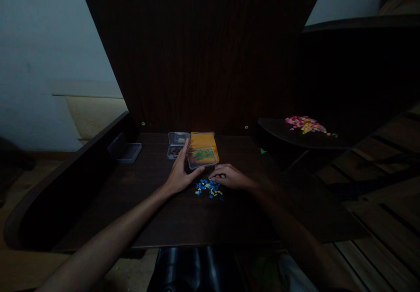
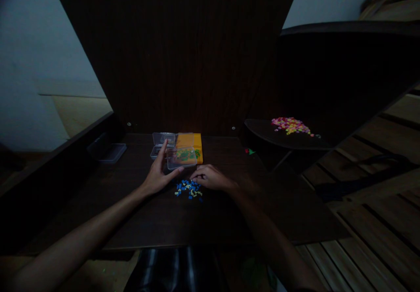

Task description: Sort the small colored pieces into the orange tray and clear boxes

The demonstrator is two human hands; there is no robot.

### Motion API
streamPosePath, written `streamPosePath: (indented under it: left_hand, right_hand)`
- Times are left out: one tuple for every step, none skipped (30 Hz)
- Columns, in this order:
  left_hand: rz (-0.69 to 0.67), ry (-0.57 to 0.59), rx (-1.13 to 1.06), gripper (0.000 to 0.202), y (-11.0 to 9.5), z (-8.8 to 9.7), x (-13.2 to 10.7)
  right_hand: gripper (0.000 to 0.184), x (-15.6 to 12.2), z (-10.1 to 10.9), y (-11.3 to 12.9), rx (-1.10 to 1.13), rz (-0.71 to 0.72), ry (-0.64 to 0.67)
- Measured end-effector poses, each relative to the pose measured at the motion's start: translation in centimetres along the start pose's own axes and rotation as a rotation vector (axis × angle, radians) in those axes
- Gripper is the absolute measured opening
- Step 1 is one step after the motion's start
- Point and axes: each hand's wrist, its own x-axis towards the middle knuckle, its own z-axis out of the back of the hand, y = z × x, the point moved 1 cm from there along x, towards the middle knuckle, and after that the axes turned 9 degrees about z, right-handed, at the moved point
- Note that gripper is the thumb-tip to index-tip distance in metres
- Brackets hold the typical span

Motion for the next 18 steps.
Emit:
streamPosePath:
  left_hand:
    - [0.002,0.003,-0.007,0.102,0.03,0.00,0.00]
    - [0.002,0.005,-0.013,0.102,0.05,0.00,0.00]
    - [0.002,0.005,-0.017,0.101,0.07,0.01,0.01]
    - [0.002,0.005,-0.019,0.101,0.07,0.02,0.01]
    - [0.003,0.004,-0.018,0.101,0.06,0.02,0.00]
    - [0.006,0.004,-0.015,0.101,0.06,0.02,0.00]
    - [0.012,0.006,-0.012,0.102,0.05,0.02,-0.02]
    - [0.017,0.009,-0.012,0.102,0.05,0.00,-0.03]
    - [0.023,0.013,-0.013,0.102,0.05,-0.02,-0.05]
    - [0.028,0.016,-0.016,0.102,0.06,-0.04,-0.07]
    - [0.031,0.018,-0.019,0.102,0.07,-0.06,-0.09]
    - [0.033,0.021,-0.021,0.102,0.09,-0.08,-0.10]
    - [0.034,0.023,-0.022,0.101,0.10,-0.09,-0.11]
    - [0.035,0.024,-0.023,0.100,0.10,-0.10,-0.12]
    - [0.035,0.024,-0.024,0.100,0.08,-0.10,-0.12]
    - [0.036,0.024,-0.025,0.100,0.04,-0.09,-0.12]
    - [0.038,0.023,-0.025,0.100,-0.01,-0.08,-0.12]
    - [0.042,0.021,-0.025,0.100,-0.08,-0.06,-0.12]
  right_hand:
    - [0.023,0.00,0.02,0.01,0.000,-0.002,-0.004]
    - [0.023,0.00,0.04,0.01,0.003,-0.003,-0.007]
    - [0.023,-0.01,0.04,0.00,0.011,-0.002,-0.007]
    - [0.024,-0.02,0.04,-0.01,0.021,0.000,-0.004]
    - [0.024,-0.03,0.04,-0.03,0.030,0.004,0.000]
    - [0.025,-0.04,0.02,-0.06,0.037,0.008,0.006]
    - [0.025,-0.05,0.01,-0.08,0.040,0.011,0.011]
    - [0.024,-0.05,-0.01,-0.11,0.039,0.013,0.014]
    - [0.024,-0.04,-0.02,-0.13,0.034,0.013,0.014]
    - [0.023,-0.03,-0.02,-0.15,0.032,0.012,0.014]
    - [0.023,-0.01,-0.03,-0.14,0.032,0.010,0.014]
    - [0.022,0.01,-0.02,-0.12,0.035,0.008,0.013]
    - [0.022,0.04,-0.01,-0.09,0.040,0.005,0.010]
    - [0.021,0.06,-0.01,-0.06,0.043,-0.001,0.007]
    - [0.021,0.09,0.00,-0.01,0.044,-0.008,0.005]
    - [0.020,0.11,0.01,0.03,0.043,-0.017,0.001]
    - [0.018,0.12,0.01,0.07,0.044,-0.027,-0.001]
    - [0.017,0.14,0.00,0.09,0.047,-0.038,0.000]
